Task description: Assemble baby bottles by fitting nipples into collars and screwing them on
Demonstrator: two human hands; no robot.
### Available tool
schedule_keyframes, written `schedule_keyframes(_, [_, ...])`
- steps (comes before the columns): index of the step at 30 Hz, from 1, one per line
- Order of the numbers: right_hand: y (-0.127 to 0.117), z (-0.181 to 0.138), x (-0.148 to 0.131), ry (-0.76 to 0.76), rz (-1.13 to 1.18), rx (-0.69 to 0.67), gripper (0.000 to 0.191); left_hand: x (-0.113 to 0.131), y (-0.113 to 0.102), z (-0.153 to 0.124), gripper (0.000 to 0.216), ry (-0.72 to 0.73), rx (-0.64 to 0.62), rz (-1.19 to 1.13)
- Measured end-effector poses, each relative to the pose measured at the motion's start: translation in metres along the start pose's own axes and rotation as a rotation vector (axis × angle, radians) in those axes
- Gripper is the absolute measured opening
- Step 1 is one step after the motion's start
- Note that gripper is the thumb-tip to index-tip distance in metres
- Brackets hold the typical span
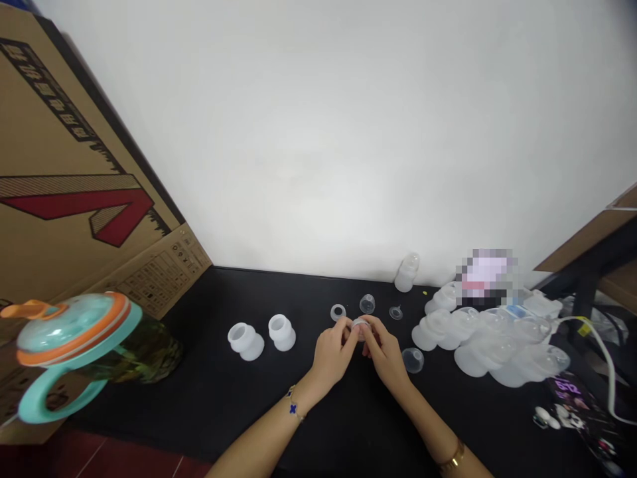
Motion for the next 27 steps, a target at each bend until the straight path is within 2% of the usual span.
schedule_keyframes(3, [0.0011,-0.0014,-0.0017,-0.009,-0.007,-0.008,0.033,0.0032,-0.0017,-0.0023,0.023,0.037,0.044,-0.056])
schedule_keyframes(7, [0.0034,-0.0023,-0.0019,-0.013,-0.016,-0.02,0.033,0.005,-0.0022,-0.0035,0.023,0.068,0.045,-0.105])
schedule_keyframes(27, [0.004,-0.0046,-0.0079,-0.042,-0.032,-0.026,0.03,0.0026,-0.0009,-0.0032,0.02,0.104,0.048,-0.087])
Point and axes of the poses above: each hand's wrist, its own z-axis towards the middle knuckle, its own y-axis out of the palm, x = y × z, the point moved 4 cm from there along z, towards the middle knuckle, and after that the axes turned 11 degrees about -x, right-handed, at the moved point
